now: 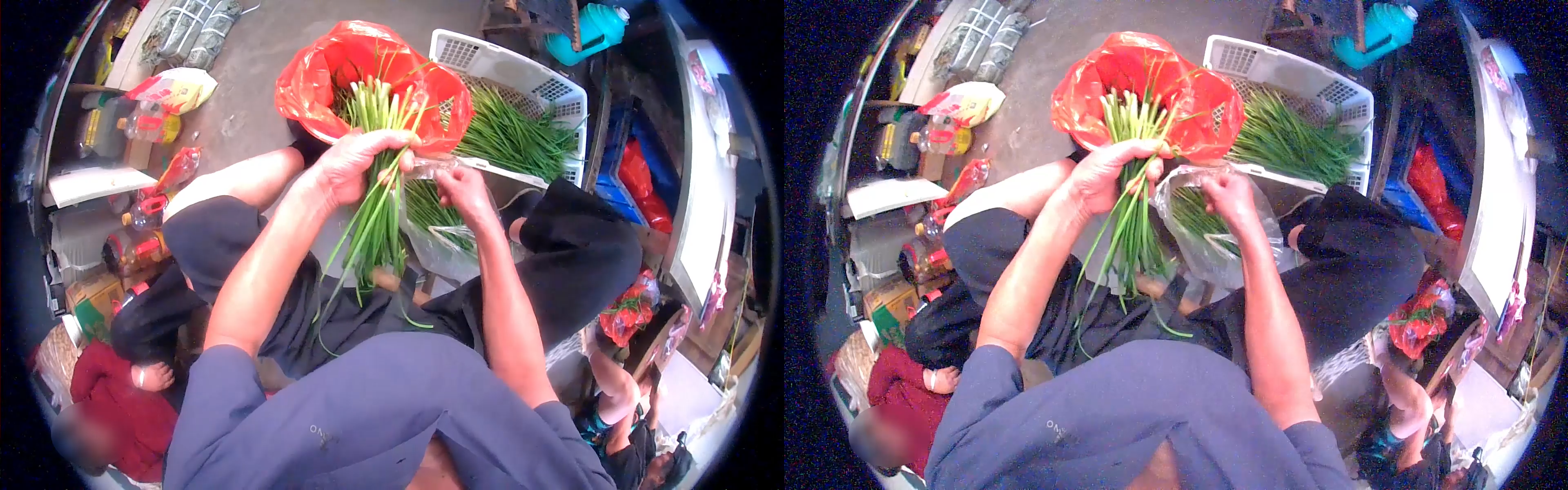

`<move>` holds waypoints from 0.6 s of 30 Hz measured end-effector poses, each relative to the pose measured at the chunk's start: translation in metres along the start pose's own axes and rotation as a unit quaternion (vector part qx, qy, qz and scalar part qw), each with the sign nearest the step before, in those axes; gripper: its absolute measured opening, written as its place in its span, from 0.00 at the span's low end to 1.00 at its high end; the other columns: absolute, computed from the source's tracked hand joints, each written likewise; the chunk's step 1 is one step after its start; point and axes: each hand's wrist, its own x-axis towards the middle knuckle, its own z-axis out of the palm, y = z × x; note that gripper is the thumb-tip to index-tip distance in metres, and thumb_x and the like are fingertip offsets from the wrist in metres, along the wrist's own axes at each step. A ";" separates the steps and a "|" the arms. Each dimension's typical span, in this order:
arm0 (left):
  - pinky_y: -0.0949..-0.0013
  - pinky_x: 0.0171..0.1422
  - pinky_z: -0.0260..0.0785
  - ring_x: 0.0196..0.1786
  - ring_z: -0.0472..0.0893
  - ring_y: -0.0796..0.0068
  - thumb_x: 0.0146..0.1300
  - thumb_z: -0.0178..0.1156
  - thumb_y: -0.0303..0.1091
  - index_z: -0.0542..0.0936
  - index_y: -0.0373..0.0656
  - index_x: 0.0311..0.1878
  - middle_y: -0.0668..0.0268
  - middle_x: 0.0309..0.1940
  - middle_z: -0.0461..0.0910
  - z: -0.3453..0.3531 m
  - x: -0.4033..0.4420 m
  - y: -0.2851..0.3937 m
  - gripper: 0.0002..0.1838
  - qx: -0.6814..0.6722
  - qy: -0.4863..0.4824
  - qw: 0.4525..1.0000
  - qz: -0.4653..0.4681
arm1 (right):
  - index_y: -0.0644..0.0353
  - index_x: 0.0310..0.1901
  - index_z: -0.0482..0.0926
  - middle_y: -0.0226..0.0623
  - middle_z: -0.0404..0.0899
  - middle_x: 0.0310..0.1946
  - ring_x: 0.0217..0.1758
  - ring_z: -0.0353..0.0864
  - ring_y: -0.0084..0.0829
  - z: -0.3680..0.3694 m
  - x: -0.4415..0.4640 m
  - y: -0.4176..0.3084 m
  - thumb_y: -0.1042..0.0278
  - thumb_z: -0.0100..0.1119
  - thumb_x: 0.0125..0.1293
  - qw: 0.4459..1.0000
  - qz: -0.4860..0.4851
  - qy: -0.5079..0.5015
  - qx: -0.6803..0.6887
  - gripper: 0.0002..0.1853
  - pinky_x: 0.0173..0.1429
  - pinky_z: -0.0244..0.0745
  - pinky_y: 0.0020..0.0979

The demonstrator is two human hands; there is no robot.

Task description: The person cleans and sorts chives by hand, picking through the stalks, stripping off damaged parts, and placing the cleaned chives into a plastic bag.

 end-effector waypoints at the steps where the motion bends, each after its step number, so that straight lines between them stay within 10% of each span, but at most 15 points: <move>1: 0.78 0.26 0.67 0.19 0.73 0.83 0.66 0.57 0.39 0.78 0.42 0.43 0.70 0.25 0.79 0.000 -0.001 0.004 0.11 -0.002 -0.008 1.000 0.006 | 0.62 0.23 0.79 0.34 0.78 0.16 0.19 0.78 0.23 0.000 0.000 0.009 0.60 0.62 0.59 0.996 0.023 -0.002 -0.087 0.14 0.27 0.73 0.29; 10: 0.71 0.39 0.73 0.31 0.79 0.73 0.67 0.56 0.38 0.77 0.40 0.45 0.67 0.28 0.80 -0.002 -0.006 0.021 0.12 -0.011 -0.013 0.996 0.084 | 0.62 0.26 0.82 0.41 0.82 0.22 0.28 0.84 0.35 0.028 0.038 0.095 0.63 0.65 0.52 0.952 0.038 0.114 -0.282 0.10 0.37 0.77 0.38; 18: 0.76 0.28 0.61 0.21 0.68 0.81 0.67 0.58 0.39 0.76 0.41 0.41 0.73 0.22 0.71 -0.007 -0.006 0.032 0.10 -0.047 0.061 0.994 0.076 | 0.57 0.42 0.82 0.49 0.82 0.40 0.47 0.80 0.52 0.047 0.058 0.100 0.61 0.57 0.57 0.948 0.048 0.135 -0.286 0.14 0.50 0.74 0.48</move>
